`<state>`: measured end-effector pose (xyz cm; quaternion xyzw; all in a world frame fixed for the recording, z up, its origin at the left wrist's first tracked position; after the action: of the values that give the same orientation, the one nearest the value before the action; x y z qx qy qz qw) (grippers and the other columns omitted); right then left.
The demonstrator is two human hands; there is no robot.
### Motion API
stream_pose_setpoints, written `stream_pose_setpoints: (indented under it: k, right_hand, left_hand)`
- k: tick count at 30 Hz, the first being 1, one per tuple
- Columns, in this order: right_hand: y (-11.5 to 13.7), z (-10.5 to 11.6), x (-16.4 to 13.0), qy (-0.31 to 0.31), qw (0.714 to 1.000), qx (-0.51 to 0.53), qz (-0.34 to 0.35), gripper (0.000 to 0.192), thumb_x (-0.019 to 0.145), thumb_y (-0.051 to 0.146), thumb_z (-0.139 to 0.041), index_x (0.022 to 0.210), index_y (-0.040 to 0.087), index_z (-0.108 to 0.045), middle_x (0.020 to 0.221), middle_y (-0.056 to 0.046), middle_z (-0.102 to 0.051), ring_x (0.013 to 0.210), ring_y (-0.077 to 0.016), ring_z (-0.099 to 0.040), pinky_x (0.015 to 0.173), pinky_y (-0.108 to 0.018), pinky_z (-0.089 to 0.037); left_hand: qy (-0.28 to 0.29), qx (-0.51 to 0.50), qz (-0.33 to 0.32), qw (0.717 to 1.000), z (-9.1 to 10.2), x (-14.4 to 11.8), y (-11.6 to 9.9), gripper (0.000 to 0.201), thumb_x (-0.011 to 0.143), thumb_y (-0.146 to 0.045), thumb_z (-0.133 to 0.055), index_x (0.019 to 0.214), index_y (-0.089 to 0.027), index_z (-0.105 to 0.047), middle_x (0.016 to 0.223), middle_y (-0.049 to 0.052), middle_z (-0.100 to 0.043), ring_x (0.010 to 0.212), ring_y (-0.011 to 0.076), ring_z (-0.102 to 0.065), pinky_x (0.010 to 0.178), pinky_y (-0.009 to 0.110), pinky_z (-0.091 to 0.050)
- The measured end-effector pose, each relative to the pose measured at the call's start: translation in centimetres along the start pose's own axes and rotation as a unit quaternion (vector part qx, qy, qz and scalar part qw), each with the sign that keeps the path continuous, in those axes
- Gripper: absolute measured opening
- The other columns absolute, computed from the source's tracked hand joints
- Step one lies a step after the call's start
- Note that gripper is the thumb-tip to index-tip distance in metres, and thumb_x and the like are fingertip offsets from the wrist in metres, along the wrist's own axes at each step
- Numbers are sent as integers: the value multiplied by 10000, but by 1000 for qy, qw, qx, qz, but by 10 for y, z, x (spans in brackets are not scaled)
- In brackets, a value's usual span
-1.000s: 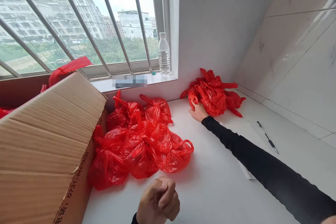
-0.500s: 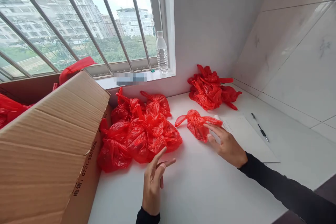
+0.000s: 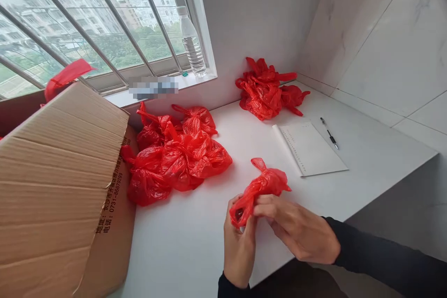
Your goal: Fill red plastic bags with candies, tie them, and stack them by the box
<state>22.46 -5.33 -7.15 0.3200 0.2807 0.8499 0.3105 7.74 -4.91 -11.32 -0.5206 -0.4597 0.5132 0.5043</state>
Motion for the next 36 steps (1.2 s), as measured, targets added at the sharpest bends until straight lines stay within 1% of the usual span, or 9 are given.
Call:
stream_pose_setpoints:
  k: [6, 12, 19, 22, 24, 27, 31, 33, 36]
  right_hand:
    - [-17, 25, -13, -142, 984, -36, -96, 406, 1014, 142, -442, 1384, 310, -455, 1301, -60, -612, 1269, -214, -554, 1059, -401, -504]
    - [-29, 9, -11, -15, 992, -59, -110, 348, 1004, 258, -541, 1350, 279, -506, 1229, -71, -647, 1149, -259, -590, 980, -455, -529]
    - [-25, -1, -15, -12, 992, -88, -86, 255, 916, 60, -508, 1095, 233, -564, 1034, -75, -629, 1004, -269, -576, 887, -464, -517]
    - [-22, -1, -18, -11, 991, -81, -103, 215, 912, 48, -514, 1029, 225, -550, 984, -60, -610, 949, -249, -555, 819, -425, -501]
    - [-20, 0, -21, -6, 991, -72, -116, 183, 921, 62, -528, 1009, 221, -542, 969, -49, -603, 935, -237, -540, 813, -412, -484]
    - [-19, 6, -27, -10, 991, -56, -123, 124, 959, 104, -522, 980, 226, -530, 927, -30, -595, 917, -222, -524, 818, -401, -458]
    - [-27, 21, -34, -52, 984, -49, -164, 115, 1001, 138, -467, 971, 237, -518, 919, -24, -595, 897, -210, -530, 800, -389, -444]
    - [-30, 22, -33, -54, 981, -47, -183, 84, 1009, 171, -477, 998, 242, -520, 874, -8, -583, 859, -202, -536, 850, -414, -446]
    - [-29, 13, -24, -30, 982, -69, -173, 156, 1006, 278, -560, 1155, 242, -532, 856, 9, -595, 882, -206, -563, 1049, -510, -375]
  left_hand:
    - [-70, 11, 20, 997, 36, -15, 8, 195, 928, -392, -659, 1047, -241, -693, 1079, 53, -714, 922, 227, -687, 796, 319, -543]
    - [-43, 35, -31, 998, 42, -41, -1, 102, 918, -303, -659, 993, -277, -723, 1116, 60, -661, 1088, 261, -623, 918, 357, -499]
    - [2, 48, -70, 996, 30, -46, 6, 353, 1011, -381, -363, 1049, -245, -686, 1130, 99, -682, 1131, 319, -630, 969, 475, -513]
    - [-11, 110, -77, 991, 21, -38, 2, 222, 980, -315, -541, 1156, -268, -669, 1123, 67, -673, 1087, 271, -619, 952, 426, -498]
    - [-24, 157, -99, 982, 17, -33, -1, 151, 916, -262, -667, 1062, -273, -707, 1047, 48, -673, 1035, 249, -603, 908, 390, -489]
    - [-67, 204, -136, 967, 27, -31, -2, 75, 914, -212, -665, 923, -272, -710, 949, 29, -662, 986, 228, -585, 849, 360, -477]
    - [-147, 242, -148, 948, 57, -36, -3, 116, 946, -178, -628, 980, -279, -672, 996, 21, -642, 1012, 207, -581, 878, 351, -462]
    - [-149, 253, -147, 945, 61, -39, -9, 174, 959, -170, -598, 1067, -291, -661, 1081, 28, -639, 1069, 205, -588, 911, 354, -470]
    - [-79, 290, -174, 938, 43, -41, -20, 414, 937, -150, -576, 1324, -298, -580, 1310, 68, -589, 1242, 244, -537, 1020, 419, -460]
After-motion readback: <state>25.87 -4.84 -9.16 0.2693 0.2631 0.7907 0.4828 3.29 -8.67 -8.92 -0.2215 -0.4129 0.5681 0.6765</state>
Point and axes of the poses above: each hand's wrist, its own x-axis towards the middle knuckle, its own z-axis out of the back of the hand, y = z × x, the point moved 5 cm from there along x, towards the middle knuckle
